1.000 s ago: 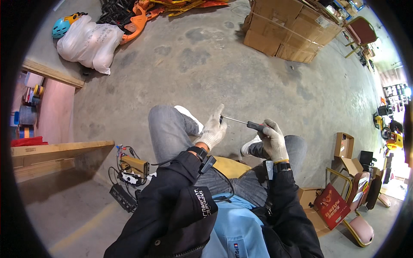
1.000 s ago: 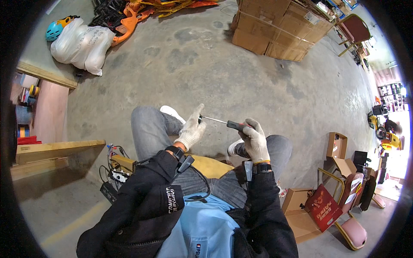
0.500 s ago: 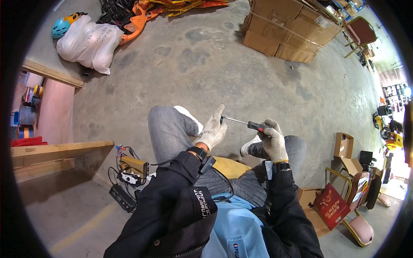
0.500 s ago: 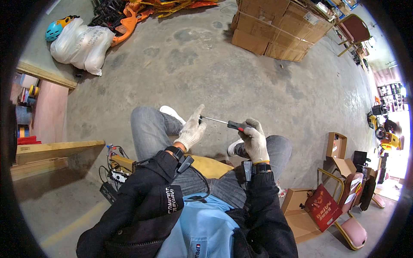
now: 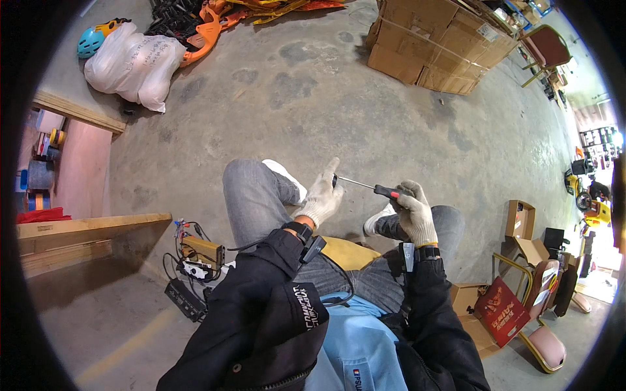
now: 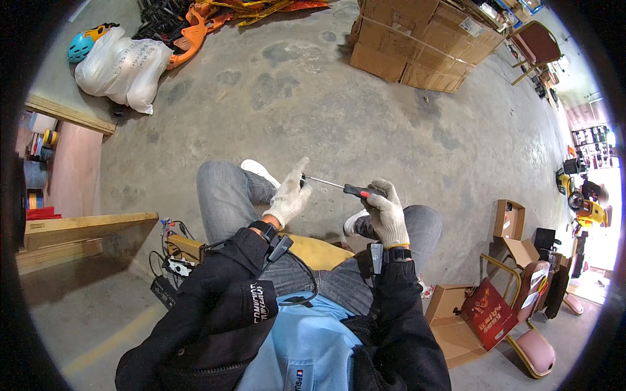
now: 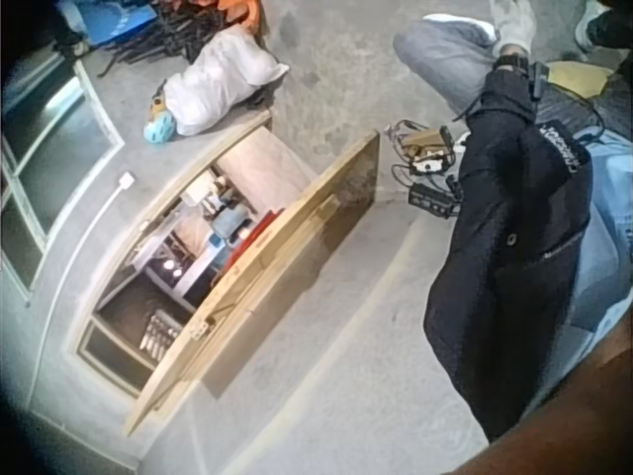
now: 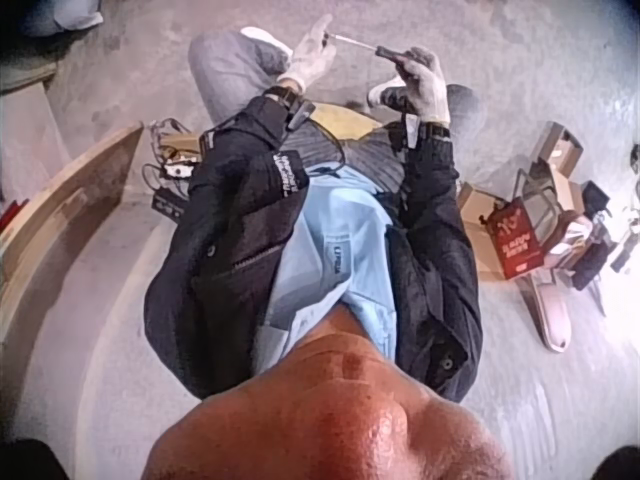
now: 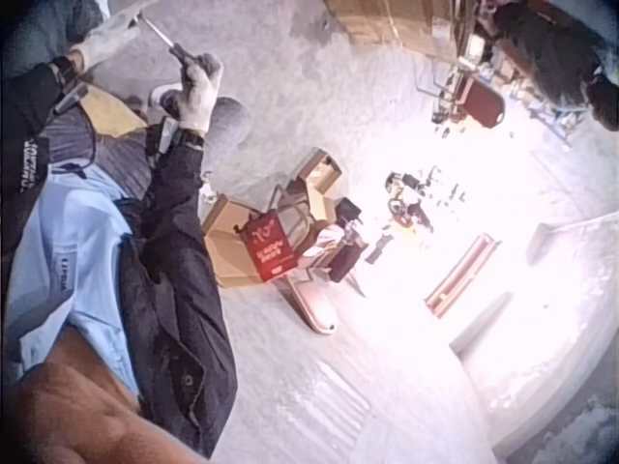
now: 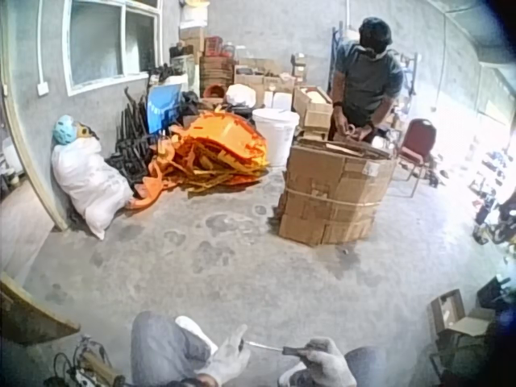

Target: The recorder uses a screwdriver to remove screws and disassemble a small electronic component held in their gloved hand.

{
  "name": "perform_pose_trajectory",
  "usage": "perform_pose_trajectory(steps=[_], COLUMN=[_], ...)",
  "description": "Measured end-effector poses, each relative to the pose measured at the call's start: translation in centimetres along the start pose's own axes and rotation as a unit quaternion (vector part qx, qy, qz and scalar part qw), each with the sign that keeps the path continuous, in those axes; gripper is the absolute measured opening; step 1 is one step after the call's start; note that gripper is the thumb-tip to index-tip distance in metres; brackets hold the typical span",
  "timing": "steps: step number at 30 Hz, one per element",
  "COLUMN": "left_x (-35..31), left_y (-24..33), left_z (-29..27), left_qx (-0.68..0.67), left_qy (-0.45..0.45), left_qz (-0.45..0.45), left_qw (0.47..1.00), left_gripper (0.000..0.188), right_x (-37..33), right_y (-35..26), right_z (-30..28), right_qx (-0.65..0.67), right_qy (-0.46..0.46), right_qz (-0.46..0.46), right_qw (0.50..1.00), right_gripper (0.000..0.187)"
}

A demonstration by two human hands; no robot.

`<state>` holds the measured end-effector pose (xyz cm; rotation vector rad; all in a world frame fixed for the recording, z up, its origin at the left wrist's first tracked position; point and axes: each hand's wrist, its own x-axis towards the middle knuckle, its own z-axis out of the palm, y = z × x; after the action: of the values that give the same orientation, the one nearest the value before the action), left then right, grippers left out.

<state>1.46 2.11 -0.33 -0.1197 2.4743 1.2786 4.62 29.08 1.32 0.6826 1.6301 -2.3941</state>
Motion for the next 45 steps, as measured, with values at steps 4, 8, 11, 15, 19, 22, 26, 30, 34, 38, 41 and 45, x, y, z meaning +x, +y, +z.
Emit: perform_pose_trajectory(steps=[4,8,11,15,19,22,26,30,34,38,41,45], left_x=[0.0,0.0,-0.6,-0.1,-0.2,-0.1,-0.2,-0.1,-0.1,-0.1,-0.6,-0.6], left_y=[-0.6,-0.2,1.3,-0.3,0.4,-0.2,-0.6,0.4,-0.1,-0.4,1.3,1.4], left_z=[0.0,-0.2,-0.4,0.2,-0.3,-0.3,0.0,0.1,0.1,0.0,-0.6,-0.8], left_qx=[-0.007,-0.009,0.015,-0.014,-0.009,-0.012,0.019,0.018,0.019,0.022,0.004,0.001], left_qy=[0.008,0.002,-0.017,0.030,-0.017,-0.010,-0.005,-0.012,-0.010,0.001,-0.028,-0.025], left_qz=[0.009,-0.007,-0.018,0.029,-0.019,-0.011,-0.010,-0.021,-0.016,0.003,-0.013,-0.021], left_qw=[1.000,1.000,1.000,0.999,1.000,1.000,1.000,1.000,1.000,1.000,1.000,0.999], left_gripper=[0.073,0.074,0.075,0.075,0.075,0.075,0.076,0.076,0.076,0.077,0.076,0.076], right_x=[-0.7,-1.0,-0.1,-0.2,-0.9,-0.8,-0.8,-0.3,-0.4,-0.8,-0.5,-0.5], right_y=[-1.4,-2.5,-0.5,-0.9,-1.8,-2.4,-2.8,-1.1,-1.2,-1.8,-1.6,-1.5], right_z=[1.6,1.9,-0.2,-0.4,0.8,1.3,1.3,-0.3,0.1,1.2,0.2,0.2], right_qx=[-0.016,-0.205,-0.189,0.013,0.026,-0.121,-0.141,-0.004,0.011,0.010,-0.056,-0.019], right_qy=[-0.003,0.027,0.023,-0.045,-0.027,-0.012,0.000,-0.007,-0.012,-0.008,-0.014,0.009], right_qz=[0.044,0.117,-0.030,0.040,0.032,0.101,0.146,0.037,0.029,0.069,0.074,0.068], right_qw=[0.999,0.971,0.981,0.998,0.999,0.987,0.979,0.999,0.999,0.998,0.996,0.997], right_gripper=[0.038,0.038,0.033,0.030,0.034,0.043,0.040,0.036,0.038,0.037,0.036,0.031])
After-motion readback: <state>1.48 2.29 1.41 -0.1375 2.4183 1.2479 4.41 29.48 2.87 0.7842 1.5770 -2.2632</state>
